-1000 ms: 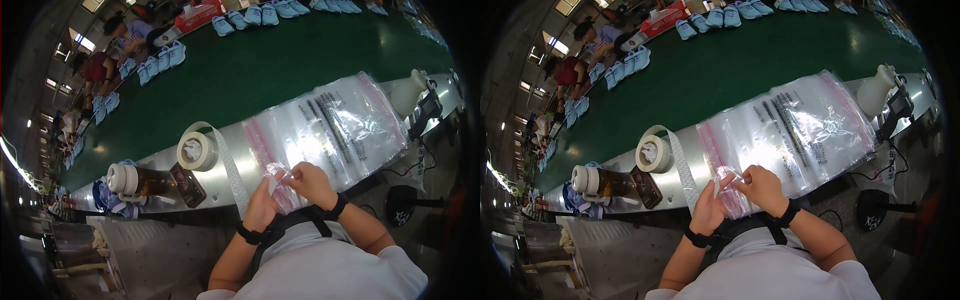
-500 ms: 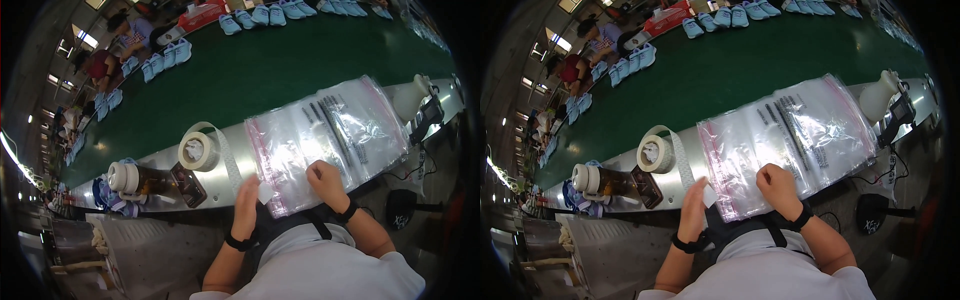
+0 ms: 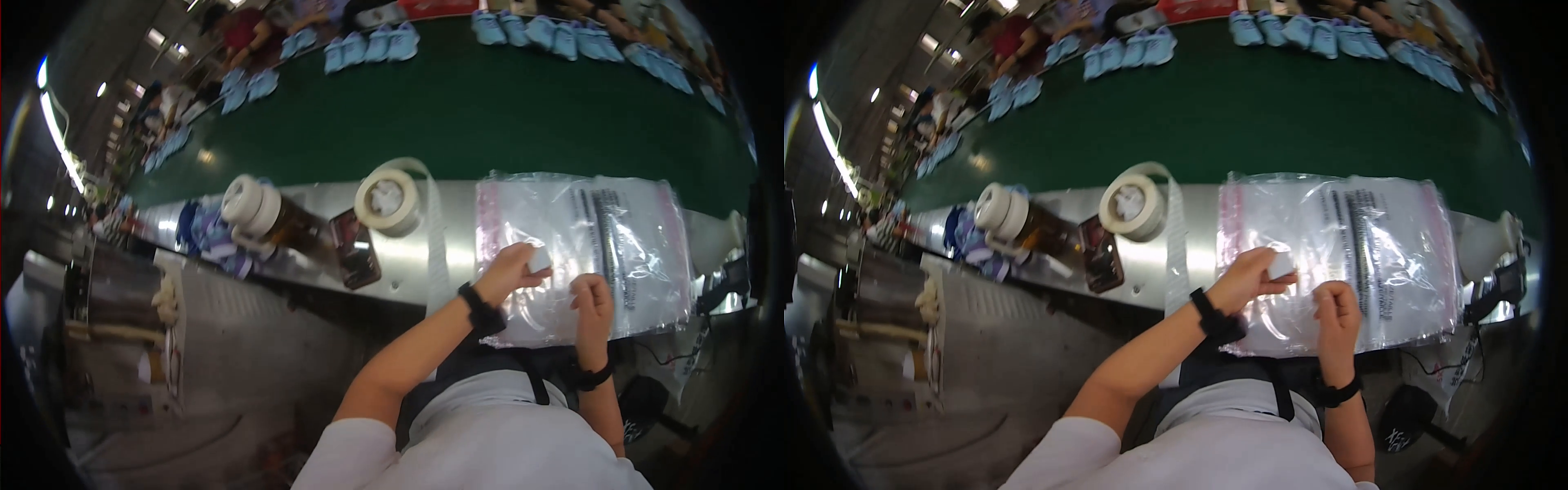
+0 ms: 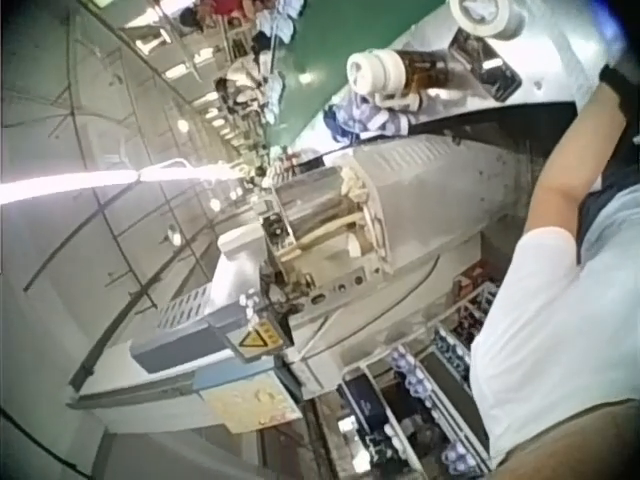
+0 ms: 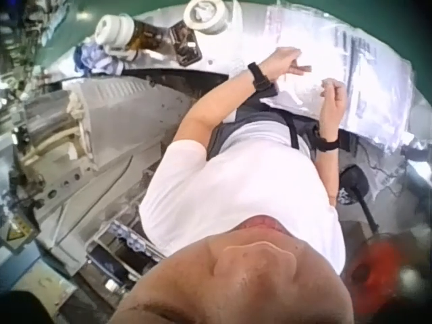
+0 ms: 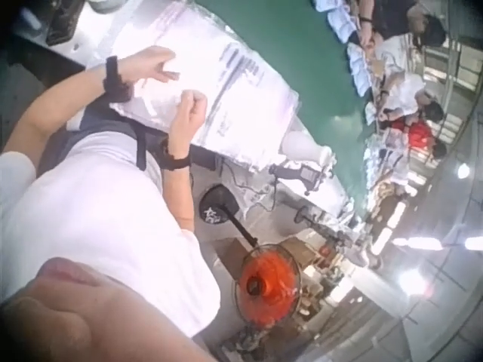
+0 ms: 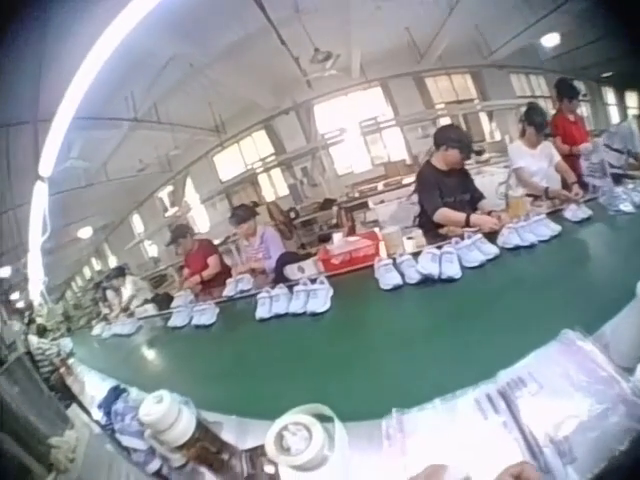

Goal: Labeling and packaging shoe insoles or components at a factory assembly line.

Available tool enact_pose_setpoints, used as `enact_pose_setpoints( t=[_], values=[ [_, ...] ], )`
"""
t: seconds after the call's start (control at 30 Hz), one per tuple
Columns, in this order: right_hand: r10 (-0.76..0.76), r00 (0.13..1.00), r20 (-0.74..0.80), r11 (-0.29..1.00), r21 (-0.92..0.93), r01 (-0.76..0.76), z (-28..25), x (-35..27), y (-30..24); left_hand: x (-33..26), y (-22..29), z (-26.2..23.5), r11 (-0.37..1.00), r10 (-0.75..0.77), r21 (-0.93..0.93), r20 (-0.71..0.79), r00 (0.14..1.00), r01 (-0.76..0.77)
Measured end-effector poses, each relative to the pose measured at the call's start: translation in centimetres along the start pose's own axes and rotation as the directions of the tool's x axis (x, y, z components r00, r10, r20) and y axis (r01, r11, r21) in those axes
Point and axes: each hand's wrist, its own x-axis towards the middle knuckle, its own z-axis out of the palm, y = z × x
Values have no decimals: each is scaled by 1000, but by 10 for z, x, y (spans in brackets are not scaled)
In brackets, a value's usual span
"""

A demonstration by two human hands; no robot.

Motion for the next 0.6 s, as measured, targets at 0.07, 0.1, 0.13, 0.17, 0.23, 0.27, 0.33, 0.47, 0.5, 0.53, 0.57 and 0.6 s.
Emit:
enact_pose_setpoints(
  t=[0.07, 0.1, 0.13, 0.17, 0.23, 0.27, 0.33, 0.47, 0.5, 0.53, 0.57, 0.6],
  values=[
    [-100, 995, -5, 993, -59, 100, 1, 4, -6, 10, 1, 11, 925, 102, 373, -56, 993, -74],
    [-90, 996, 15, 994, -59, 90, -3, 6, -6, 13, 0, 14, 930, 103, 361, -75, 992, -70],
    [-101, 988, 119, 992, -65, 109, -7, 10, -5, 17, 1, 16, 864, 155, 492, -61, 986, -105],
    [-111, 969, 221, 989, -68, 129, -8, 11, -5, 19, 2, 17, 778, 202, 613, -40, 979, -135],
    [-86, 958, 273, 994, -48, 103, 3, 7, -11, 22, 5, 25, 552, 269, 814, 35, 963, -184],
    [-68, 946, 317, 996, -27, 81, 7, 5, -13, 20, 7, 24, 556, 270, 811, 31, 962, -182],
    [-61, 947, 316, 997, -15, 69, 7, -2, -3, 7, 18, 24, 949, -199, 249, -9, 980, 194],
    [13, 928, 372, 979, -193, 64, 0, -8, -1, -13, 35, 20, 919, -372, -38, 243, 896, 392],
    [-101, 892, 441, 895, -351, 275, -2, -10, -1, -25, 42, 23, 925, -362, -23, 251, 898, 380],
    [-183, 833, 522, 742, -482, 466, -7, -12, -3, -35, 47, 24, 929, -355, -5, 266, 896, 370],
    [-218, 794, 568, 639, -532, 556, -4, -12, -10, -46, 50, 20, 933, -338, -39, 250, 907, 358],
    [-239, 755, 611, 521, -576, 630, 5, -12, -20, -57, 52, 16, 934, -325, -69, 240, 915, 350]
  ],
)
